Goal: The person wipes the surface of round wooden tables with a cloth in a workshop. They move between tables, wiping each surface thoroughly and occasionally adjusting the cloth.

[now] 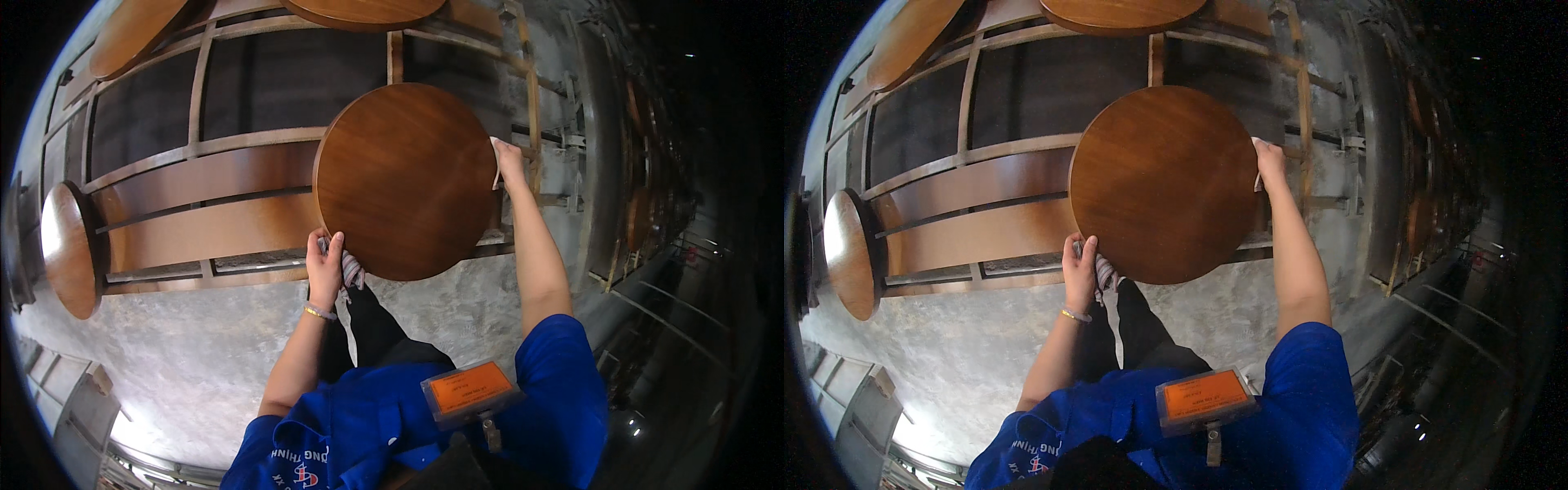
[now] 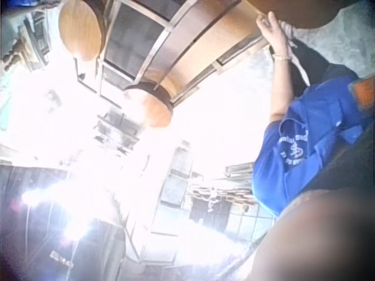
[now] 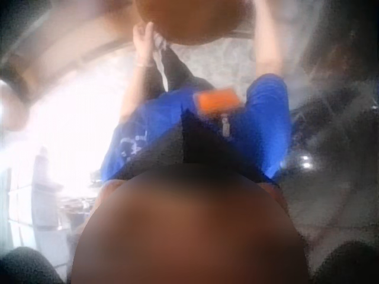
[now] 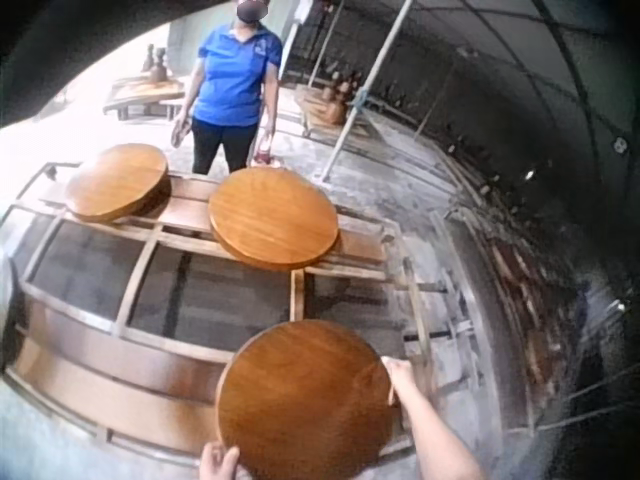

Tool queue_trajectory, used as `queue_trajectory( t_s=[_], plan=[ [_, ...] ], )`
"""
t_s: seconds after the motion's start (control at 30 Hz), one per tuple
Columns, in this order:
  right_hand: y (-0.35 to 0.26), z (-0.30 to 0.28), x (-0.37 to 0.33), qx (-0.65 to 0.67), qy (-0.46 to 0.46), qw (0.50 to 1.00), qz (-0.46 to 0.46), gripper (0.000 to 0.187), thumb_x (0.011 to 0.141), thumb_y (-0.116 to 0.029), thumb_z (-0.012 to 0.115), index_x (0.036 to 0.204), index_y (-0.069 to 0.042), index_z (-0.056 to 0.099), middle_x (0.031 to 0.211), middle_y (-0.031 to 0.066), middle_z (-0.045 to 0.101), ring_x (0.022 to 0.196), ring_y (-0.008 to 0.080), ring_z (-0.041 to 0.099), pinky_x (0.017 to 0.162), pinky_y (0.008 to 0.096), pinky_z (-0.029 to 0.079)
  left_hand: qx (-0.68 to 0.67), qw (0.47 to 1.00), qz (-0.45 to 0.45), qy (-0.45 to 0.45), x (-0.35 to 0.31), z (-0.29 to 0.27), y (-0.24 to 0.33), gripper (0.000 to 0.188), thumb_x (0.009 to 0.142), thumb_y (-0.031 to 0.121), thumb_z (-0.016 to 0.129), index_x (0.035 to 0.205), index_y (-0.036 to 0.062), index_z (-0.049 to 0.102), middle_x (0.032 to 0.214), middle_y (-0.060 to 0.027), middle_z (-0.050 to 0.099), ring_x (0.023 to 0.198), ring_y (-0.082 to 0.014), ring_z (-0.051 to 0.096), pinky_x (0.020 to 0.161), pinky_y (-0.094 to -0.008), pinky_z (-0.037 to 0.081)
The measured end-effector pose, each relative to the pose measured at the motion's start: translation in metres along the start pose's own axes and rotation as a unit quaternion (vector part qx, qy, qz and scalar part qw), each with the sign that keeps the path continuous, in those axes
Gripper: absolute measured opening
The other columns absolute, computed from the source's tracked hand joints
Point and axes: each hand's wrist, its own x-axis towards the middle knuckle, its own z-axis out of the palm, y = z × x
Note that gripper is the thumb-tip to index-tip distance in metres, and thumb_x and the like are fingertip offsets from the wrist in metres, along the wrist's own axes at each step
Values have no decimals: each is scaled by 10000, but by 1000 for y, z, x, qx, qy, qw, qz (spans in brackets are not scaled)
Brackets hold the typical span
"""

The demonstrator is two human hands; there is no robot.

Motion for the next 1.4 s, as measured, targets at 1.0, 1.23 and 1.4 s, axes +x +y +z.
queue_trajectory(
  t_s=[1.0,1.23,1.4],
  plan=[
    [-12,89,-307,331,187,853,357,408,1099,-274,458,1326,40,587,1200,191,682,1092,312,678,900,466,568,153,978,-64,-124,15,-48,-3,280,1027,294,726,1046,51,589,922,12,616,859,-75,541,764,-246,470],
    [-13,111,-359,482,81,744,456,518,1074,-247,383,1528,3,393,1539,235,459,1417,466,466,1111,698,428,132,980,-33,-143,19,-50,-11,374,983,349,774,1067,27,604,868,-29,605,828,-121,549,756,-310,511],
    [38,31,-238,440,160,832,297,583,1089,-331,231,1522,-13,457,1592,191,446,1442,395,446,1188,579,389,136,952,-139,-239,-18,-54,-20,431,1003,399,737,1215,39,633,1067,-61,676,1003,-161,604,896,-323,524]
  ],
)
